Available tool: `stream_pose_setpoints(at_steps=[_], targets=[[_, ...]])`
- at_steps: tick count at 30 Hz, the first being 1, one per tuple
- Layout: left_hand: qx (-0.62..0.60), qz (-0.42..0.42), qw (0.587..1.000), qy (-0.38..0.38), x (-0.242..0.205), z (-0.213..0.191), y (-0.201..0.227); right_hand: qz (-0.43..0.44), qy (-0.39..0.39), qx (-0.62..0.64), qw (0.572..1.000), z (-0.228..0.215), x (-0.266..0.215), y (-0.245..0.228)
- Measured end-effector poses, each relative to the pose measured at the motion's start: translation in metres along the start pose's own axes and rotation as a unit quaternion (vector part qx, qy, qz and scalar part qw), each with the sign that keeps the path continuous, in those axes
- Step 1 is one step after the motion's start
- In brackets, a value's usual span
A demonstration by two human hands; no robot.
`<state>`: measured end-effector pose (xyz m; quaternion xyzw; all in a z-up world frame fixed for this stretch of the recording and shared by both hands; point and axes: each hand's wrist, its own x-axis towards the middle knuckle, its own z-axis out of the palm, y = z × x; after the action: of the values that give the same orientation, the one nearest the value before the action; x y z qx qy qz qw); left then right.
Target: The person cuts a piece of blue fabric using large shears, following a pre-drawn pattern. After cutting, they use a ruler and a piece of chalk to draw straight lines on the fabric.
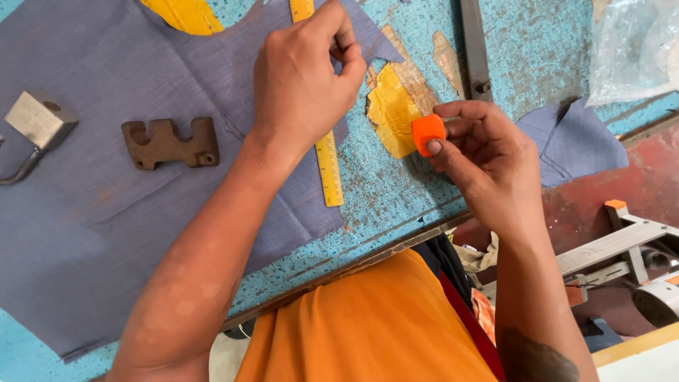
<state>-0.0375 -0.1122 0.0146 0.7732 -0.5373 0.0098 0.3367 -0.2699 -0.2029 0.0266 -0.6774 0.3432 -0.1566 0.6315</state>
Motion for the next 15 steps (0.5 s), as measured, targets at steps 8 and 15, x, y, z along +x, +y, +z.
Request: stream_pose_setpoints(at_steps=[8, 15], targets=[[0.044, 0.003, 0.999, -0.011, -0.015, -0.026, -0.003, 0.001, -0.019, -0.020, 1.000, 0.001, 0.006, -0.007], [0.124, -0.108, 0.986, -0.013, -0.066, -0.039, 0.011, -0.056, 0.046, -0.190, 0.979, -0.015, -0.003, 0.002]])
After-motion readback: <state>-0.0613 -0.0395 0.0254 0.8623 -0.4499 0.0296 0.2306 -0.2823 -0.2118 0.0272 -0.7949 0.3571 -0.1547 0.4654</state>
